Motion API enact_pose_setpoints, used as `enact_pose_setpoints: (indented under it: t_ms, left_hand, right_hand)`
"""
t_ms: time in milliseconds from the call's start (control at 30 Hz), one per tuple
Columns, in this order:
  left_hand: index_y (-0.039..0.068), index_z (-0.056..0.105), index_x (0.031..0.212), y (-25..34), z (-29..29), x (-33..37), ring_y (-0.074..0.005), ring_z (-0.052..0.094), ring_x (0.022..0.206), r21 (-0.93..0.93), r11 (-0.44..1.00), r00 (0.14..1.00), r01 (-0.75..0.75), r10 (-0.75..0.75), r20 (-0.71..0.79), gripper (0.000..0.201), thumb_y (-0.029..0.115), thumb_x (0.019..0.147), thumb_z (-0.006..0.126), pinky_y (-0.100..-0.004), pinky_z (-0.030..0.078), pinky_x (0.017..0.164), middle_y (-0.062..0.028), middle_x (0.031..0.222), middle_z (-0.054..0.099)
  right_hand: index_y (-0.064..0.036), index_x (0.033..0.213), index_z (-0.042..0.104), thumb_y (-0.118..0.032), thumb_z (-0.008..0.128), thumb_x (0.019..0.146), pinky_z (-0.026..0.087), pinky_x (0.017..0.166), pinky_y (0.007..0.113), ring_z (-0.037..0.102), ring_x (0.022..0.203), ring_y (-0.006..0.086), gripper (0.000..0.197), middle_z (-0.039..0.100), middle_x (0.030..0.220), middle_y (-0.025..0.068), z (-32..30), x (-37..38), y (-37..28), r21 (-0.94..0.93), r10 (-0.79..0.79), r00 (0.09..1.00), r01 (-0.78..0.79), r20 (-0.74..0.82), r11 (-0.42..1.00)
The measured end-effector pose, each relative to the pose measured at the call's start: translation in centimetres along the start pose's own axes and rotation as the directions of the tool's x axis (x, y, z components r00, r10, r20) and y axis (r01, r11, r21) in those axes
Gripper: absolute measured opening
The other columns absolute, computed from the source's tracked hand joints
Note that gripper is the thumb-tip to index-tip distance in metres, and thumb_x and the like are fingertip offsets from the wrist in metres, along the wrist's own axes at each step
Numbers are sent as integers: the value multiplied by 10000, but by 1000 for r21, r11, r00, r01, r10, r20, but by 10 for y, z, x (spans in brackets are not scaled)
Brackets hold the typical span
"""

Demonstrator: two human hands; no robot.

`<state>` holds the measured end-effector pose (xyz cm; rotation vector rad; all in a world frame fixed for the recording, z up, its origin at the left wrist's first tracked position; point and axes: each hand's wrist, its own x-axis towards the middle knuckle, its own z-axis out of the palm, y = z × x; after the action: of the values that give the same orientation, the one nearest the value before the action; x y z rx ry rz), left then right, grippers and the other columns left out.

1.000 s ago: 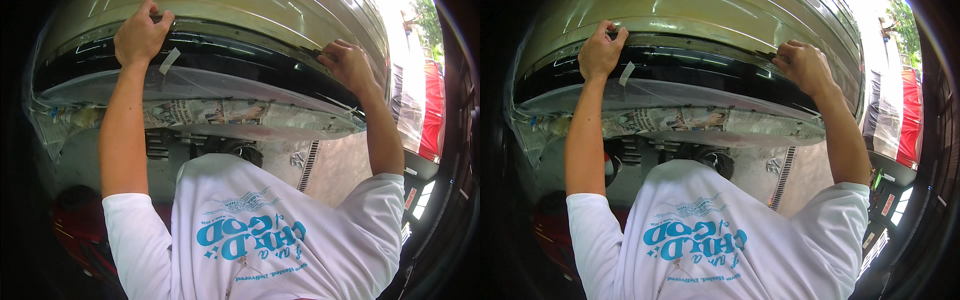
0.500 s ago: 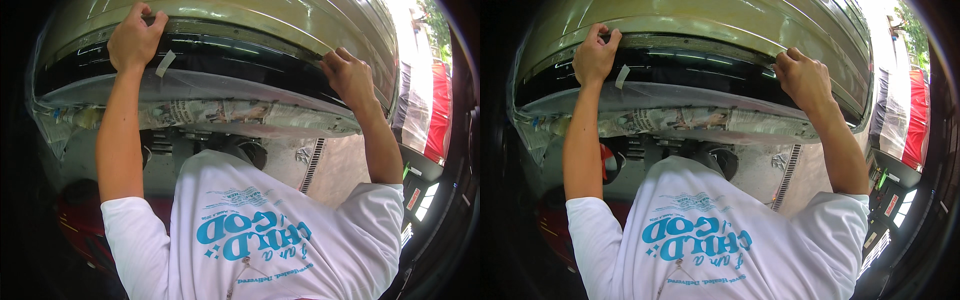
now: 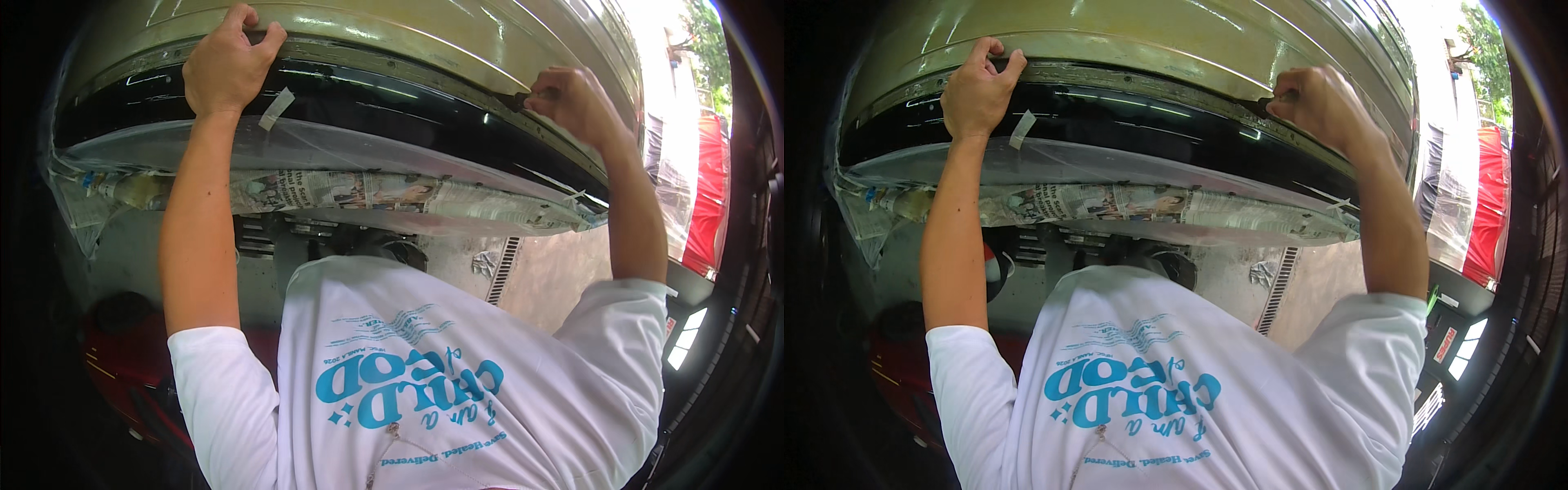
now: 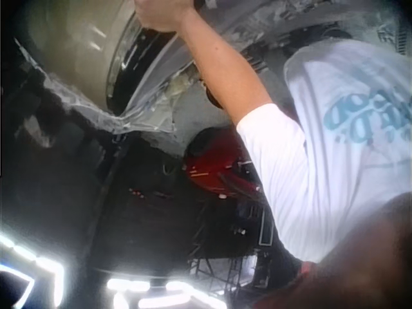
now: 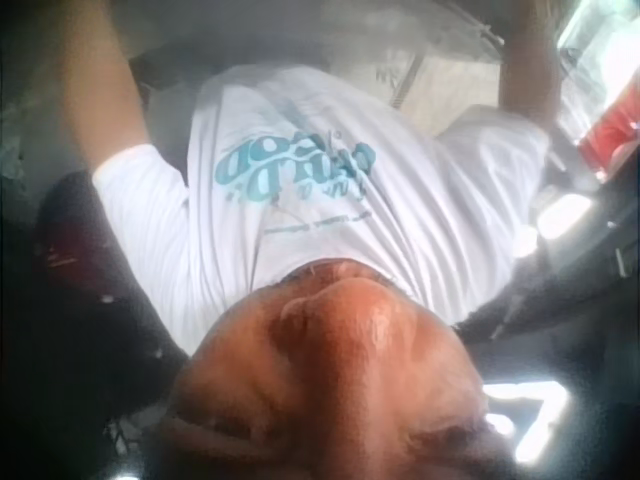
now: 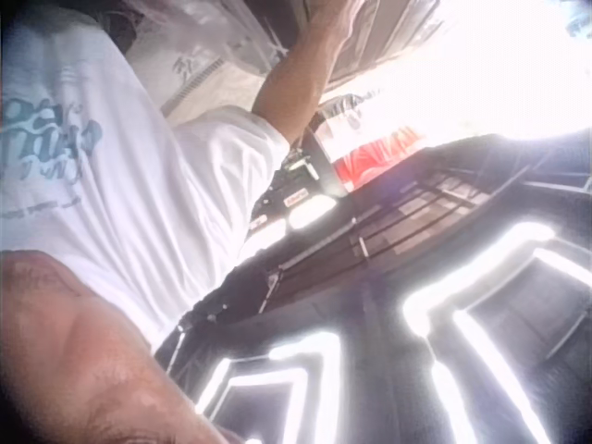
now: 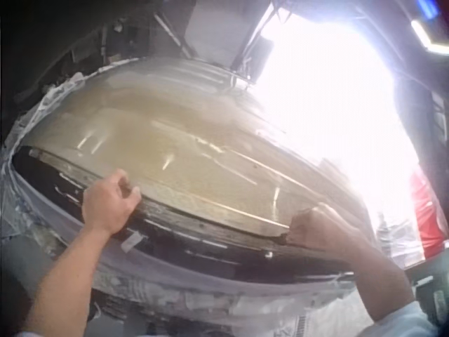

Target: The person applies a dark liquid to the edge of a car hood using a small brush. They repeatedly dip the brush into a container and carefully paint along the seam where the hood meets the windshield, working methodically across the length of the hood.

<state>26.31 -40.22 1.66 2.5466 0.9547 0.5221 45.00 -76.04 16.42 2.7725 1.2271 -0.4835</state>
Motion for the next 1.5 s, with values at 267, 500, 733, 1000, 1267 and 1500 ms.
enact_pose_setpoints:
  t_ms: [267, 500, 733, 1000, 1267, 1500]
  left_hand:
    - [198, 697, 1069, -7, 3, 0, -253, 672, 719, 14, 1000, 1000, -14, 14, -7, 413, 557, 864, 709, -423, 513, 673, 9, 716, 634]
    - [189, 696, 1058, -6, 6, -2, -258, 674, 721, -49, 998, 998, -44, 42, -40, 445, 586, 857, 705, -420, 514, 669, 10, 713, 635]
    - [202, 676, 1071, -1, -1, 1, -282, 694, 754, 18, 1000, 999, -24, 23, 30, 439, 588, 861, 684, -442, 519, 677, -15, 727, 661]
    - [197, 672, 1082, -3, 2, 4, -287, 693, 757, -12, 998, 998, -63, 63, 1, 440, 582, 868, 672, -450, 518, 681, -16, 731, 662]
    - [209, 693, 1084, -5, 4, -2, -254, 673, 732, 5, 1000, 999, -31, 31, -25, 446, 594, 859, 700, -428, 508, 661, 7, 731, 639]
    - [219, 707, 1078, -6, 7, -5, -205, 640, 674, 10, 1000, 1000, -22, 22, 0, 435, 589, 850, 726, -401, 495, 636, 23, 700, 603]
  right_hand:
    - [-61, 859, 704, -279, 771, 888, 560, 758, 462, 711, 800, 345, 230, 719, 894, 92, 37, -39, -21, -217, -25, 967, -31, -254, 976]
    - [-37, 841, 747, -261, 818, 833, 558, 735, 403, 701, 719, 270, 235, 733, 765, 127, -7, 37, 8, -47, -5, 980, 14, 198, 999]
    - [-39, 936, 758, -259, 787, 880, 566, 790, 429, 722, 829, 319, 229, 742, 888, 129, 12, -26, -15, 4, 72, 994, -72, -80, 997]
    - [-90, 923, 714, -310, 726, 934, 568, 760, 477, 712, 855, 351, 221, 702, 940, 76, 44, -46, -20, -129, 23, 963, -59, -267, 990]
    - [-92, 906, 663, -295, 686, 963, 583, 677, 505, 722, 770, 373, 212, 690, 919, 87, 66, -46, -39, -326, -12, 945, -101, -327, 940]
    - [-60, 878, 733, -263, 784, 884, 564, 725, 444, 708, 741, 301, 209, 731, 874, 117, 0, 11, -18, -119, 65, 996, -57, 66, 991]
